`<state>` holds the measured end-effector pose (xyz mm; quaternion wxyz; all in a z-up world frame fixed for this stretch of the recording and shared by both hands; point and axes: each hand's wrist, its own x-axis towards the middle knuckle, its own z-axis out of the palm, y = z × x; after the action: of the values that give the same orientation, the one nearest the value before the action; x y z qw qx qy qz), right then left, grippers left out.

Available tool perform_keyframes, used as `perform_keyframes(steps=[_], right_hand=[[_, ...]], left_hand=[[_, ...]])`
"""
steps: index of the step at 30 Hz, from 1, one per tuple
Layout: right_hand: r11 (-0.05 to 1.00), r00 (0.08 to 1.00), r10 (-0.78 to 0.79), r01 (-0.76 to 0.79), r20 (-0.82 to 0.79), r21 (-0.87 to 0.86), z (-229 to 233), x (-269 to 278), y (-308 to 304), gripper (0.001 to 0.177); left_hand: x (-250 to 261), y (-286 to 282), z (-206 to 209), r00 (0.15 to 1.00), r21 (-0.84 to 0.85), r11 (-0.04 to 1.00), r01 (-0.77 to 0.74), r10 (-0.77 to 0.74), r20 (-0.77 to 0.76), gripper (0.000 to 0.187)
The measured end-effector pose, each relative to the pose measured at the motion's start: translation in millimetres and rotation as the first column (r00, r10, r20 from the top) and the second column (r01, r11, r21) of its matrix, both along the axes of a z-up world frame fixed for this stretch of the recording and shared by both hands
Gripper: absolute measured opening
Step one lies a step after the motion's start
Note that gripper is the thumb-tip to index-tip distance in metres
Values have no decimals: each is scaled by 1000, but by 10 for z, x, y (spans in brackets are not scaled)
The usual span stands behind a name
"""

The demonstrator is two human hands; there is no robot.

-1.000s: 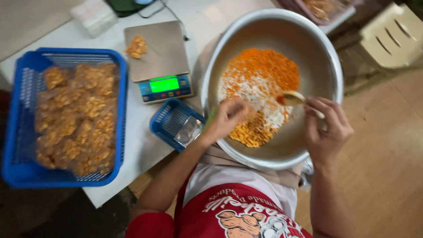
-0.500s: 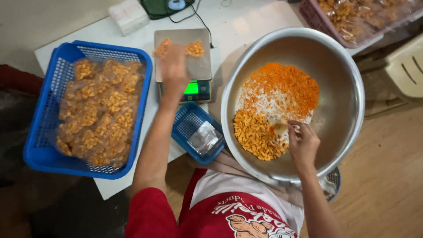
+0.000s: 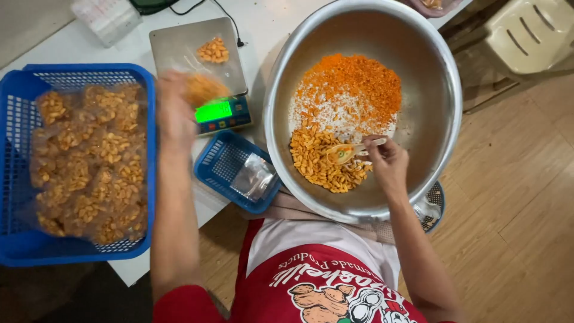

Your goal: A person is packing snacks from a large metal bowl into small plastic bags using a spoon, weighing each bag on a digital scale, and then placing the bags into a blue plastic basket.

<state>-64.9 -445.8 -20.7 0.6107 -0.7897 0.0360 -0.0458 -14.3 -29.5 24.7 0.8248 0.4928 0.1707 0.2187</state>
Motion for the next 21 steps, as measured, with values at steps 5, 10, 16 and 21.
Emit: perform_keyframes(steps=[5, 10, 16, 21], right_hand=[[998, 993, -15, 8, 118, 61, 524, 14, -72, 8], [1000, 962, -23, 28, 273, -12, 1009, -46, -53, 14], [999, 951, 5, 7, 308, -38, 999, -4, -77, 14], [984, 983, -83, 56, 164, 167, 998, 23, -114, 18]], left_hand=[[-652, -1145, 4, 879, 356, 835, 420, -472, 71, 45], [-866, -1761, -84, 661, 544, 423, 724, -650, -374, 70], [-834, -1890, 105, 534, 444, 327, 834, -678, -504, 67], [-830, -1846, 136, 526, 391, 375, 840, -738, -423, 66]])
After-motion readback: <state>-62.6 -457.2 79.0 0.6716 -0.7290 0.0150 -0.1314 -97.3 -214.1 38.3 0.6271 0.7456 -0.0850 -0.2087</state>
